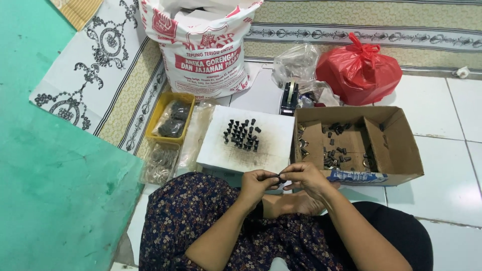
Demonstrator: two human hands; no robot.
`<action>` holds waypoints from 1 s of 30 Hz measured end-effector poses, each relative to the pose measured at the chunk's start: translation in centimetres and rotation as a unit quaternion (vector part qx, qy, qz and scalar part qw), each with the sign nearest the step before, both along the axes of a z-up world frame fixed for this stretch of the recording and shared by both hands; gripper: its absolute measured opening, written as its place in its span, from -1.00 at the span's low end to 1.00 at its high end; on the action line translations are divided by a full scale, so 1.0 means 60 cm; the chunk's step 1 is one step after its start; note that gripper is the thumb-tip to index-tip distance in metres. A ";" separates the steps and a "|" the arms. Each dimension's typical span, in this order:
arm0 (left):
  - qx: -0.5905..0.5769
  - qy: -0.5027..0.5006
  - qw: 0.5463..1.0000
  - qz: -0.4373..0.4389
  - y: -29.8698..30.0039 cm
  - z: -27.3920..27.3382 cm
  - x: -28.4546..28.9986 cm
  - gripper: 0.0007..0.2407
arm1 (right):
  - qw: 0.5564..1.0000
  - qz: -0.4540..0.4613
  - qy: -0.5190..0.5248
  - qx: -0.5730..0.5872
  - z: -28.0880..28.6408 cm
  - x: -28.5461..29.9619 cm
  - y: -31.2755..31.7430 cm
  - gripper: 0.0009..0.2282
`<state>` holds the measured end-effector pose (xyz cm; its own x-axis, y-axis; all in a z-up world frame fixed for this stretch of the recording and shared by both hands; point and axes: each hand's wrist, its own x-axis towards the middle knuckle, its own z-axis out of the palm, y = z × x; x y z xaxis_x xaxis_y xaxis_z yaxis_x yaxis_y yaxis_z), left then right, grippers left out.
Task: The person is picking small black plastic pins and either placing them into a cardboard box or inserting them into a foam block.
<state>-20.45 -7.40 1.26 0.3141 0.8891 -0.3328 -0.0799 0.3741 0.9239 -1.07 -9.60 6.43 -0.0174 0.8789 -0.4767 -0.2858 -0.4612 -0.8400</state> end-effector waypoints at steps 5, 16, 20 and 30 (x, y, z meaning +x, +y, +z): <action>0.013 0.005 0.999 0.029 0.015 0.006 -0.006 -0.84 | 0.999 -0.002 -0.032 0.026 -0.036 -0.006 0.021 -0.82; 0.226 0.201 0.951 0.070 0.152 0.110 -0.039 -0.86 | 0.953 -0.046 -0.213 0.210 -0.024 -0.040 0.178 -0.76; 0.247 0.297 0.917 0.095 0.178 0.100 -0.048 -0.85 | 0.884 -0.038 -0.404 0.232 -0.088 -0.046 0.227 -0.81; 0.335 0.344 0.876 0.040 0.192 0.072 -0.004 -0.85 | 0.858 0.034 -0.469 0.209 -0.094 -0.060 0.222 -0.70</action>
